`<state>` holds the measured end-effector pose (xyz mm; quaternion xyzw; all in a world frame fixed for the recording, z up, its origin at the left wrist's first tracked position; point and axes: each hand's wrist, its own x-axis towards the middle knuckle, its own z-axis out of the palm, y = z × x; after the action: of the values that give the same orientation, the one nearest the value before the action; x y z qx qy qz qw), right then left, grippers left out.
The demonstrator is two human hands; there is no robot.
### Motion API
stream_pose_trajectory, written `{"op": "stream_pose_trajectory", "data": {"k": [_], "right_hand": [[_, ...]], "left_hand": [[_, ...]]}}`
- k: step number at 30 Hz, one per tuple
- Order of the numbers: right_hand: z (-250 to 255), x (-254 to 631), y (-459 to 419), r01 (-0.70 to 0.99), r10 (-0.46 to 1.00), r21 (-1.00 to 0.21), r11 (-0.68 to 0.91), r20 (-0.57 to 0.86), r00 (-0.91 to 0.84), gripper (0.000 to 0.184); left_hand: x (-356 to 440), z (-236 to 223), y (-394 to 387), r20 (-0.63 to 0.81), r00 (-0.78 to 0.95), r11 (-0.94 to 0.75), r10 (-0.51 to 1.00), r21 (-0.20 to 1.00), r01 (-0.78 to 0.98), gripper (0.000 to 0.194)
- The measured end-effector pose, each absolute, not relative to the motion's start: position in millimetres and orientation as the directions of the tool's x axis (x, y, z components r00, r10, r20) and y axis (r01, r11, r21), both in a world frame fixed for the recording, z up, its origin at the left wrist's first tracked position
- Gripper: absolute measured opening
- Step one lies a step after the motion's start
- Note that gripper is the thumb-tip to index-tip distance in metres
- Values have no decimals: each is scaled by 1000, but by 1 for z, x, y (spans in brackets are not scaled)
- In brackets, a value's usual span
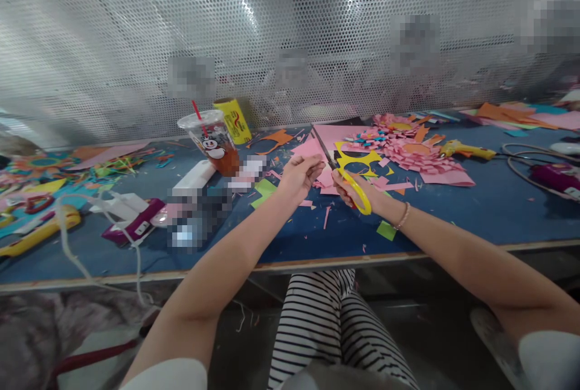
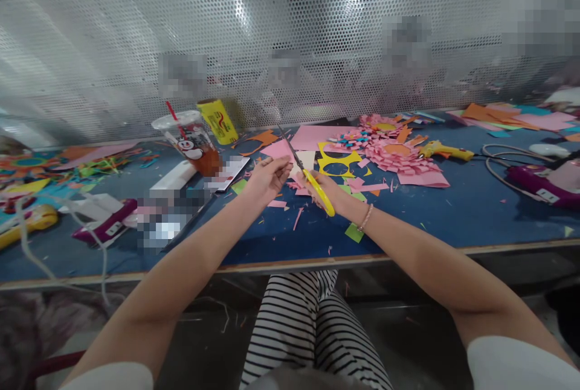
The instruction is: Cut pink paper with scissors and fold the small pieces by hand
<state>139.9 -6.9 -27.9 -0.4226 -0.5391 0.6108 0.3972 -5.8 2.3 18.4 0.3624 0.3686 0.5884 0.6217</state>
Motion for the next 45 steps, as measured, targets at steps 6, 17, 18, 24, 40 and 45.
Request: {"op": "stream_pose_trajectory", "data": {"k": [6, 17, 18, 24, 40, 45], "right_hand": [[-24, 139, -5, -126, 911, -966, -227, -165, -377, 21], [2, 141, -18, -97, 962, -986, -135, -107, -251, 23], [-1, 141, -14, -104, 959, -985, -139, -108, -262, 26], [-3, 144, -10, -127, 970, -976, 176, 194, -144, 32], [-2, 150, 1, 1, 915, -915, 402, 402, 14, 29], [-4, 153, 5, 145, 897, -889, 435, 442, 19, 28]], "left_hand": [[-7, 15, 6, -35, 33, 46, 999, 876, -480, 7], [-6, 13, 6, -30, 42, 46, 999, 892, -449, 8], [-6, 12, 6, -4, 33, 18, 999, 909, -415, 11], [-11, 6, 6, 414, 12, -412, 910, 903, 124, 11], [-7, 7, 5, 264, 220, -244, 939, 963, -116, 24], [-8, 3, 8, 193, 295, -205, 936, 979, 8, 27]]}}
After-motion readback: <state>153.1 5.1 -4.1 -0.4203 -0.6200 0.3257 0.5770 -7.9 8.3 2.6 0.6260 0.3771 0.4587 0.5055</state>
